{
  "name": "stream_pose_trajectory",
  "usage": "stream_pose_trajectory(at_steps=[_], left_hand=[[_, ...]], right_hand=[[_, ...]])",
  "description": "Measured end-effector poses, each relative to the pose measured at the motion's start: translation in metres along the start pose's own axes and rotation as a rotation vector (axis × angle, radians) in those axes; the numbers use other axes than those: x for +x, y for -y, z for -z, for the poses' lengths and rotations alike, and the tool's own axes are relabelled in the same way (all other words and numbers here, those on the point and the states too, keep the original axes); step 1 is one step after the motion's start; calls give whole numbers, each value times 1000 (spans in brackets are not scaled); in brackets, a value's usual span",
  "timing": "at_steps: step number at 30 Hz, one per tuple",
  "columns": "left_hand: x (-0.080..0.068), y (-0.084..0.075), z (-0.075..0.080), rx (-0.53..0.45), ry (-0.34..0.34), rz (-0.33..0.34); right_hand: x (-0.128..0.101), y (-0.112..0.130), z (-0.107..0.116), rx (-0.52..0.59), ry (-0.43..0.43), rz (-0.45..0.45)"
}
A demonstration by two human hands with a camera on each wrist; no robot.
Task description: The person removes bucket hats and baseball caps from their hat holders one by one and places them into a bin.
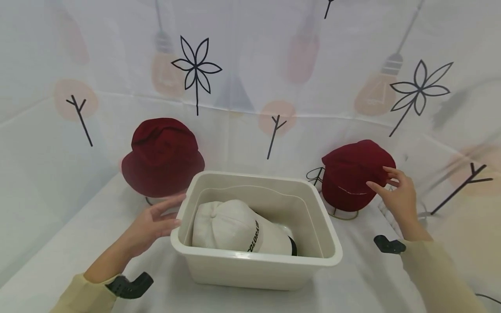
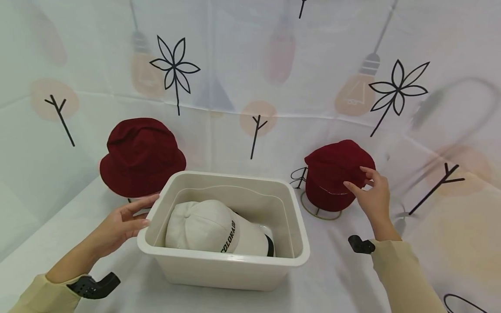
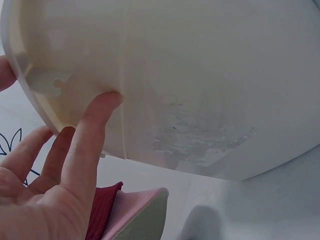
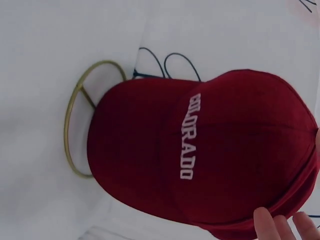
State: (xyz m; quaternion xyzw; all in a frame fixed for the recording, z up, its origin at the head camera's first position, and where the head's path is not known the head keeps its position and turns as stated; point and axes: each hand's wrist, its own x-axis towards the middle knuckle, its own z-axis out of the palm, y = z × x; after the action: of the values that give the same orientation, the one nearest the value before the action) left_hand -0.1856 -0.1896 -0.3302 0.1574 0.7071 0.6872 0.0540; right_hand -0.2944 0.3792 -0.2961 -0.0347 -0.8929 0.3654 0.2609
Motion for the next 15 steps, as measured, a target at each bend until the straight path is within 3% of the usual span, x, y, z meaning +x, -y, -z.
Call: stream_pose_trajectory(at_steps=[8, 15], left_hand=[[0, 0, 0, 0, -2, 3], [0, 1, 0, -11, 2, 0]], right_hand=[[18, 0, 3, -27, 68, -33], [30, -10, 2, 86, 170, 27]])
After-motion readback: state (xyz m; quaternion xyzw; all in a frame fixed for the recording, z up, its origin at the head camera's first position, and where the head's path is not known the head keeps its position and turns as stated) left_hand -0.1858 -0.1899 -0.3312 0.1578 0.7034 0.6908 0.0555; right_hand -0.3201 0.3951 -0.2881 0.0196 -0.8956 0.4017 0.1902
